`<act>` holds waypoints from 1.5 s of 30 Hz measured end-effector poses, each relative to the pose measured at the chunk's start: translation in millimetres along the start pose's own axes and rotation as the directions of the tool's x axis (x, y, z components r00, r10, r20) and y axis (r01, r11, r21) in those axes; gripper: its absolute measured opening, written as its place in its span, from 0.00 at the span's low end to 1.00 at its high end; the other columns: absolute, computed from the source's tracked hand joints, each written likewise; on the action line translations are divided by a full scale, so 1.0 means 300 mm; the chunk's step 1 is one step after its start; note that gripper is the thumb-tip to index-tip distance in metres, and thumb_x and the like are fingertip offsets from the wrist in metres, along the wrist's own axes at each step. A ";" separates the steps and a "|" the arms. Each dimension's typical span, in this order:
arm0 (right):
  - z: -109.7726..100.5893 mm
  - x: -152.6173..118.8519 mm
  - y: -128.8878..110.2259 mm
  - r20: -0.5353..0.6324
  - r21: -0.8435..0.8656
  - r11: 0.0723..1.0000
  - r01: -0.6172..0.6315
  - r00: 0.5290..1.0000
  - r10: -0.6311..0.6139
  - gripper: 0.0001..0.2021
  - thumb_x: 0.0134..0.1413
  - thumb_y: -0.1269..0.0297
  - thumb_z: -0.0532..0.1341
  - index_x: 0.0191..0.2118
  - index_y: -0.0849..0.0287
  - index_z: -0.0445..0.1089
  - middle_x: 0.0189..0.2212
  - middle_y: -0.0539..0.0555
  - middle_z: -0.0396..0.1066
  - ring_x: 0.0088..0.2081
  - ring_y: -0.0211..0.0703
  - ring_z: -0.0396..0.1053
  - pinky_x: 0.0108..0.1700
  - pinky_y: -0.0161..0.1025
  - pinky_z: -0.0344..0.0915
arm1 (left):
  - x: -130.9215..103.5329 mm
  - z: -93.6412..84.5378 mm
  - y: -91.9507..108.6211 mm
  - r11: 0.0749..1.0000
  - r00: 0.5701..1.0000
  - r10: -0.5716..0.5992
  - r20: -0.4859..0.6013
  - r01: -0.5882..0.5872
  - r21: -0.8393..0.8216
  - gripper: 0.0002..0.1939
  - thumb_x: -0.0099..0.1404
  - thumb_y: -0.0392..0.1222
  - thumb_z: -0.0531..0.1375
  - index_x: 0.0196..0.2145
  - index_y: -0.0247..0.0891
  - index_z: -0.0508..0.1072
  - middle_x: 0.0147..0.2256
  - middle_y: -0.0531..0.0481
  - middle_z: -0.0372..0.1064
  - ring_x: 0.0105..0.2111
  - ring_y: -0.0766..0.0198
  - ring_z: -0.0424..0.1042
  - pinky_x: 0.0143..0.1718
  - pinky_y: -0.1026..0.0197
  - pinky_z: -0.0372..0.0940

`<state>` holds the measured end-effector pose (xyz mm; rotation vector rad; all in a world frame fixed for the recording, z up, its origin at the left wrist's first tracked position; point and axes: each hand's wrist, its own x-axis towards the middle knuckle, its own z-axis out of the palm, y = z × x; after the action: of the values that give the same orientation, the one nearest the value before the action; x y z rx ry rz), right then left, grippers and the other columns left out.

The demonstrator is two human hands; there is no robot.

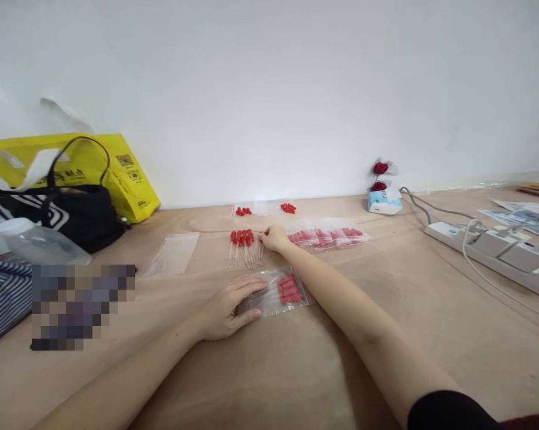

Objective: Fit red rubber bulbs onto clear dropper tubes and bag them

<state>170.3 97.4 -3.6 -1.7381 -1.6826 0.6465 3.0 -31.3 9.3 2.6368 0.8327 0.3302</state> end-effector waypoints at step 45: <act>-0.297 -0.335 0.306 -0.432 0.744 0.653 0.140 0.847 0.311 0.11 0.46 0.58 0.57 0.30 0.56 0.52 0.18 0.42 0.60 0.17 0.31 0.59 0.19 0.30 0.58 | 0.000 0.007 -0.005 0.998 0.999 -0.053 0.007 0.053 -0.015 0.25 0.61 0.46 0.52 0.55 0.42 0.54 0.56 0.46 0.54 0.55 0.55 0.53 0.55 0.49 0.51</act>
<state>291.4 -10.6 -17.1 -1.2010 -0.7428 0.6938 2.9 -30.5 6.9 2.5953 0.8933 0.3125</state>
